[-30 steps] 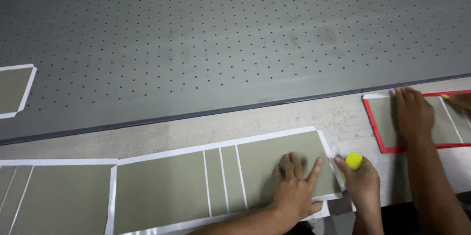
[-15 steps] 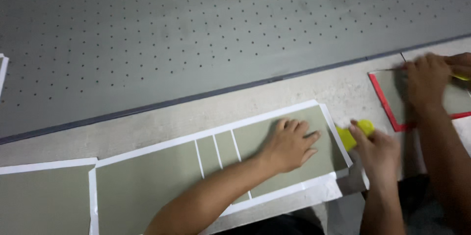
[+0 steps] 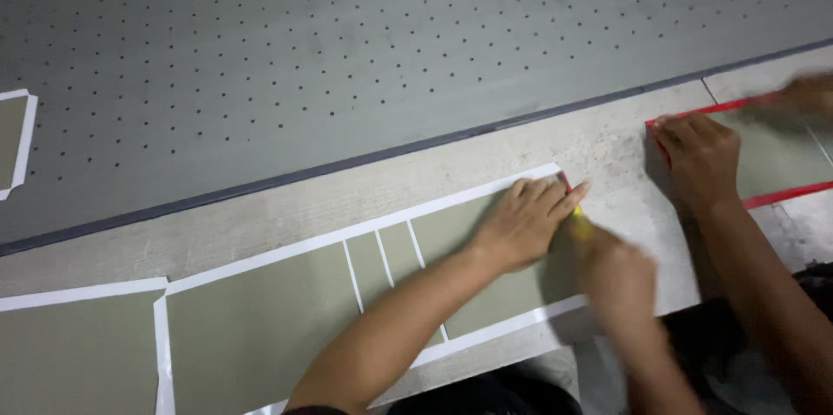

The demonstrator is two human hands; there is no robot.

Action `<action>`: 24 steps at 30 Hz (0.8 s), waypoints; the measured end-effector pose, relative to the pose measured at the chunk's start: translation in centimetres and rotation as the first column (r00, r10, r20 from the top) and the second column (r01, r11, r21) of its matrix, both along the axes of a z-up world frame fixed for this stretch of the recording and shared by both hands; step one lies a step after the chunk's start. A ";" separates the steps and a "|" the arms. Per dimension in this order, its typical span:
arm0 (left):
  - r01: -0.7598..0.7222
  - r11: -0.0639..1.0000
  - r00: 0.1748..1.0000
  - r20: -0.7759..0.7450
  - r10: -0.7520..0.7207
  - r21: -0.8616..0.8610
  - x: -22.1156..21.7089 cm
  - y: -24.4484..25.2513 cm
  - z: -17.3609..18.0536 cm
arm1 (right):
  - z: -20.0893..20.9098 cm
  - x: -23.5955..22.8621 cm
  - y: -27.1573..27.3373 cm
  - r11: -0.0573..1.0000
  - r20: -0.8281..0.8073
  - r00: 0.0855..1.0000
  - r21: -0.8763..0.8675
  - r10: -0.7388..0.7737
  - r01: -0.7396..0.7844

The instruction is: The person applies red tape to the edges of rectangular panels using a yellow squeegee tool. They smooth the tape down along the borders and then flip the panels over to work on the other side.

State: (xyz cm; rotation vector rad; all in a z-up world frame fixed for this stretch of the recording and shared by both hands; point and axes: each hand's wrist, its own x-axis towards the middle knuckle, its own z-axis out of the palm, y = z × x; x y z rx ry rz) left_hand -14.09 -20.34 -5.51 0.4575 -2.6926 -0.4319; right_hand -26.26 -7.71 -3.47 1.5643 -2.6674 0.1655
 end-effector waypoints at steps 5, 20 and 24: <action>0.111 0.936 0.992 0.096 -0.084 -0.335 -0.1 -1.9 -4.4 | -4.0 5.2 3.9 0.965 -0.163 0.966 -0.138 0.202 -0.225; 0.118 0.992 0.988 0.089 -0.123 0.053 5.6 -2.6 -5.8 | -3.5 5.7 5.0 0.999 -0.176 0.984 -0.051 0.002 -0.011; 0.011 0.971 0.997 0.072 -0.029 0.240 8.3 -2.8 -0.8 | -8.3 4.7 -2.6 0.989 -0.340 0.933 0.038 -0.119 0.140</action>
